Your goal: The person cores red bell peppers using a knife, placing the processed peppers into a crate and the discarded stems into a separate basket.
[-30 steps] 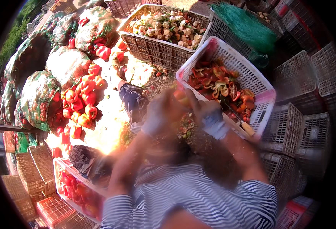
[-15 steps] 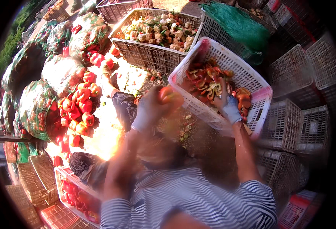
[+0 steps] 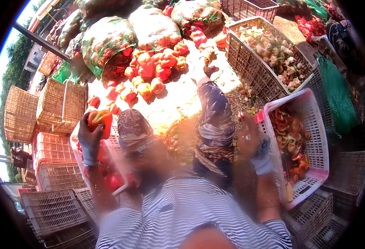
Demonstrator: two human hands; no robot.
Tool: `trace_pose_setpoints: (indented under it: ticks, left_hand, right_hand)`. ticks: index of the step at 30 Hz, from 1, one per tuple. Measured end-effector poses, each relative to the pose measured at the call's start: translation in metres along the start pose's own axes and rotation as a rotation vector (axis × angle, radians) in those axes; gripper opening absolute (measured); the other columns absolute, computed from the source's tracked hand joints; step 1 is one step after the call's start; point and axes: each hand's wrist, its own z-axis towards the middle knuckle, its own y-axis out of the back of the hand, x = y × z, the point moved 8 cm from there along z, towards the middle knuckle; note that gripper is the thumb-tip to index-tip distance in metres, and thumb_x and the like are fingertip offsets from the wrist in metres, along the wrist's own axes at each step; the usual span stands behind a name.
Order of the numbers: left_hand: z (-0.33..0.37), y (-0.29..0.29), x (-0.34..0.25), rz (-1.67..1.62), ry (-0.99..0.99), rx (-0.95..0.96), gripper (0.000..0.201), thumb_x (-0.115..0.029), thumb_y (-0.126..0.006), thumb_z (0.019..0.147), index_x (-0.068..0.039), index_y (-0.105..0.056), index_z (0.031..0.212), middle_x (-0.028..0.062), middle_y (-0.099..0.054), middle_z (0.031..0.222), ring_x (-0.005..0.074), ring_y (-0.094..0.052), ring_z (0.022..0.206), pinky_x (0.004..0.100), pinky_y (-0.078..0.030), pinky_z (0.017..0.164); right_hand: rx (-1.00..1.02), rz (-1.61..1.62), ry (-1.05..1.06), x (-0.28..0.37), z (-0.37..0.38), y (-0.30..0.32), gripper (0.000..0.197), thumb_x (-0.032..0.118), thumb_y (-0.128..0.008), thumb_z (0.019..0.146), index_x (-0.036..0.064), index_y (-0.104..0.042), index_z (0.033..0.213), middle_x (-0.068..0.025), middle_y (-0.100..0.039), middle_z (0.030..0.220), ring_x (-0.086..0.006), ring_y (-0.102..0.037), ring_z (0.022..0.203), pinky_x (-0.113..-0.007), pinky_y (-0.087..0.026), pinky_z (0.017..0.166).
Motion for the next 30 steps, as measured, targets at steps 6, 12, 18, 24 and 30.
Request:
trace_pose_setpoints:
  ticks: [6,12,18,24,30]
  left_hand:
    - [-0.186,0.078,0.250,0.451,0.571,-0.055,0.062,-0.029,-0.069,0.084,-0.002,-0.047,0.134,0.0223,-0.061,0.121,0.0343,-0.062,0.108,0.0405,-0.050,0.093]
    - [-0.266,0.027,0.344,0.631,0.725,0.246,0.082,-0.057,-0.054,0.090,-0.002,-0.032,0.148,0.0314,-0.040,0.144,0.0494,-0.056,0.114,0.0505,-0.048,0.095]
    - [-0.156,0.033,0.264,0.972,0.256,0.565,0.072,-0.049,-0.061,0.086,-0.005,-0.044,0.141,0.0268,-0.057,0.124,0.0425,-0.062,0.106,0.0491,-0.050,0.091]
    - [0.050,-0.125,0.206,0.074,0.407,0.291,0.059,-0.036,-0.065,0.091,-0.005,-0.049,0.139,0.0201,-0.063,0.116,0.0276,-0.063,0.105,0.0354,-0.048,0.089]
    - [0.124,-0.336,0.345,-0.178,0.830,0.259,0.094,-0.053,-0.072,0.081,-0.006,-0.027,0.150,0.0228,-0.053,0.134,0.0371,-0.056,0.118,0.0433,-0.046,0.096]
  right_hand:
    - [0.099,0.133,0.115,0.037,0.055,-0.042,0.056,0.012,-0.066,0.081,0.0091,-0.051,0.135,-0.0112,-0.066,0.072,-0.0290,-0.062,0.055,-0.040,-0.047,0.050]
    - [0.224,0.214,0.239,0.073,0.104,-0.095,0.052,0.012,-0.067,0.081,0.0107,-0.055,0.131,-0.0099,-0.065,0.070,-0.0286,-0.063,0.056,-0.039,-0.049,0.051]
    - [0.443,0.317,0.136,0.076,0.129,-0.167,0.056,0.020,-0.068,0.083,0.0113,-0.050,0.136,-0.0132,-0.067,0.070,-0.0313,-0.068,0.065,-0.040,-0.053,0.058]
    - [0.693,0.504,-0.095,0.074,0.125,-0.243,0.053,0.022,-0.069,0.085,0.0091,-0.052,0.133,-0.0173,-0.069,0.107,-0.0304,-0.071,0.075,-0.039,-0.056,0.068]
    - [0.563,0.409,-0.079,0.043,0.108,-0.279,0.056,0.015,-0.071,0.080,0.0105,-0.054,0.133,-0.0124,-0.064,0.071,-0.0277,-0.064,0.061,-0.040,-0.049,0.056]
